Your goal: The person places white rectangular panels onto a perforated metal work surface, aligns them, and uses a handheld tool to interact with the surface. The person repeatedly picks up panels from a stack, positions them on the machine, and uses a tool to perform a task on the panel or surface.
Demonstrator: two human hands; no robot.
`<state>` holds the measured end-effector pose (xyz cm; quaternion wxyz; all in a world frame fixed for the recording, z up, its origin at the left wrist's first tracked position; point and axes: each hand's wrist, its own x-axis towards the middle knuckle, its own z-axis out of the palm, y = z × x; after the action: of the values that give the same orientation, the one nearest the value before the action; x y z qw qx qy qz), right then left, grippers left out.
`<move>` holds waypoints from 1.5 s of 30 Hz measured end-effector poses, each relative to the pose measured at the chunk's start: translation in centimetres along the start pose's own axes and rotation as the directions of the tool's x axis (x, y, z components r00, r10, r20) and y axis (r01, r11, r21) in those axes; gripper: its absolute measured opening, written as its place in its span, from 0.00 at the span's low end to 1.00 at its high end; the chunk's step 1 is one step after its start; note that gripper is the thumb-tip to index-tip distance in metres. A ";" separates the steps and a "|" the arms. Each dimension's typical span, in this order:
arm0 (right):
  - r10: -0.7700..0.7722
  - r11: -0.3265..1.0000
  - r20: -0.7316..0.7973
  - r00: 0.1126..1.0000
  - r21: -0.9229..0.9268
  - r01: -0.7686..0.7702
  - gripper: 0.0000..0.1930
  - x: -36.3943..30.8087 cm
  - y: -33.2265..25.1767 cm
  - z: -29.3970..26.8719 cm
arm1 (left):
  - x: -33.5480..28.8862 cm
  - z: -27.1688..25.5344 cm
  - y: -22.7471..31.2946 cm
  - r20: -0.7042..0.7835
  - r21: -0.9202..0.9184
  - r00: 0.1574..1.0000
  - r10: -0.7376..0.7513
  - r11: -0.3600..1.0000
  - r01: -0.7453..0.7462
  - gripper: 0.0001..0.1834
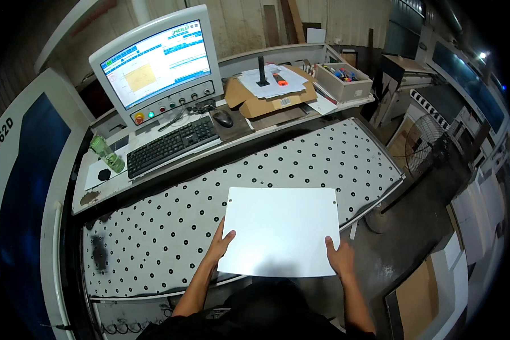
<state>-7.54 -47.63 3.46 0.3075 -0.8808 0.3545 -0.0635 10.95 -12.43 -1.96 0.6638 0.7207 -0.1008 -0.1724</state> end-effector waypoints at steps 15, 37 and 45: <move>0.141 0.615 0.454 0.880 0.656 -0.437 0.50 -1.6 4.9 2.2 | -1.2 -0.3 0.7 0.095 0.041 0.995 -0.008 0.999 0.004 0.40; -0.109 0.397 0.015 0.994 0.917 0.029 0.49 3.3 6.8 0.9 | 5.7 3.3 11.9 -0.006 -0.179 0.999 0.034 0.983 -0.034 0.52; -0.270 0.570 0.244 0.931 0.820 -0.049 0.50 12.0 6.1 1.4 | 7.4 -4.8 4.3 -0.023 -0.472 0.957 0.291 0.840 -0.267 0.65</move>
<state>-1.78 -58.25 -2.50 0.7292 -0.6576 0.1694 -0.0844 19.96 -11.19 1.78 0.8337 0.5114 -0.1761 -0.1111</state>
